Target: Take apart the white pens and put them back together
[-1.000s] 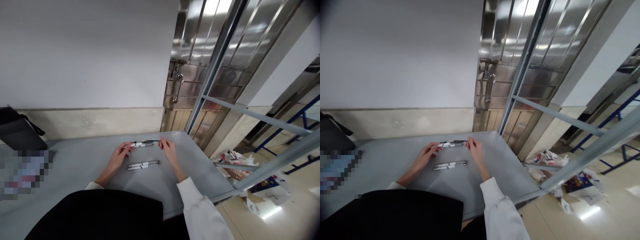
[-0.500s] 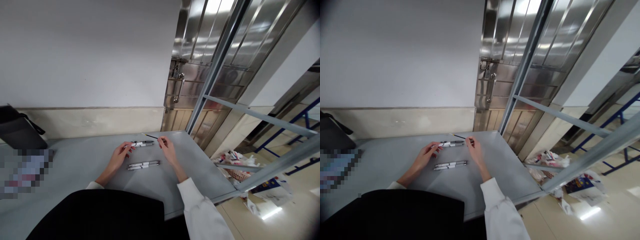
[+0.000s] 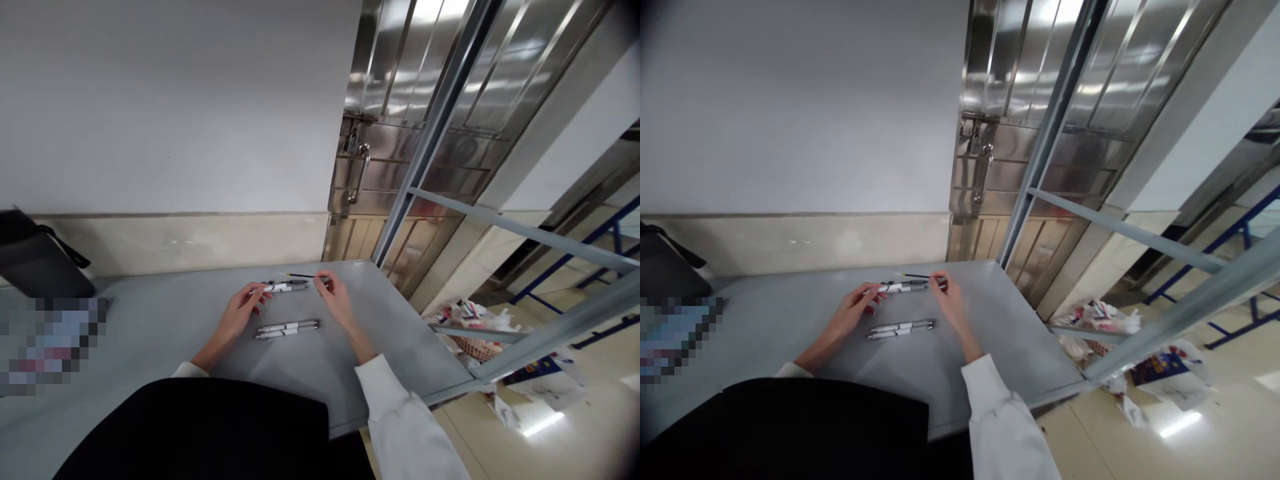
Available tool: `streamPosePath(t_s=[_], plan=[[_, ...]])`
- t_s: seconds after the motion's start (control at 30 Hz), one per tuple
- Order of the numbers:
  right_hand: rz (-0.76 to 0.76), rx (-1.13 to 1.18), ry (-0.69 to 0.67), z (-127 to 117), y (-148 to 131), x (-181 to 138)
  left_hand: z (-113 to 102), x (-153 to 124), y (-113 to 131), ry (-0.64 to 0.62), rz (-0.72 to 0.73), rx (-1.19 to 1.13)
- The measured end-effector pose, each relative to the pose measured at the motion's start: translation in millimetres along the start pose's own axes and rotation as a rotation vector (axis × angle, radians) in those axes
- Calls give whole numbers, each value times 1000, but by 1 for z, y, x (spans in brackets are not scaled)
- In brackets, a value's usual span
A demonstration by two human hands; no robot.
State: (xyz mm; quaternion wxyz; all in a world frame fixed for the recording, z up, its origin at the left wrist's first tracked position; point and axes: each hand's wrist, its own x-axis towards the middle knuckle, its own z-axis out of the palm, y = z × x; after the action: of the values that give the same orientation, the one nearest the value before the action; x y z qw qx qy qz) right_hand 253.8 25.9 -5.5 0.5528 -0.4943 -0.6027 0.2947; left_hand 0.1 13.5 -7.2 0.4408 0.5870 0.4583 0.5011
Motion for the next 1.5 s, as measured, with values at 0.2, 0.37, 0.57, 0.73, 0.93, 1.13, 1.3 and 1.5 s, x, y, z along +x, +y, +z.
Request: streamPosePath(t_s=[0.2,0.37,0.57,0.73,0.93,1.13,1.3,1.5], plan=[[9,-11,-4,0,2,1,-1,1,-3,-5,0,-33],[16,-12,-7,0,-1,0,-1,1,-3,-10,-7,-40],[8,-42,7,-1,-3,-1,-1,1,1,-3,-22,-32],[-1,-5,9,-2,0,-1,-2,0,-1,-4,-20,-29],[6,-44,4,-2,4,0,-3,1,-3,3,-25,-38],[-4,-79,21,-3,1,-1,-4,2,-3,9,-25,-40],[-11,-64,17,-5,2,-2,-5,2,-4,18,-17,-29],[15,-69,38,-4,2,-1,-2,0,-1,15,-16,-43]])
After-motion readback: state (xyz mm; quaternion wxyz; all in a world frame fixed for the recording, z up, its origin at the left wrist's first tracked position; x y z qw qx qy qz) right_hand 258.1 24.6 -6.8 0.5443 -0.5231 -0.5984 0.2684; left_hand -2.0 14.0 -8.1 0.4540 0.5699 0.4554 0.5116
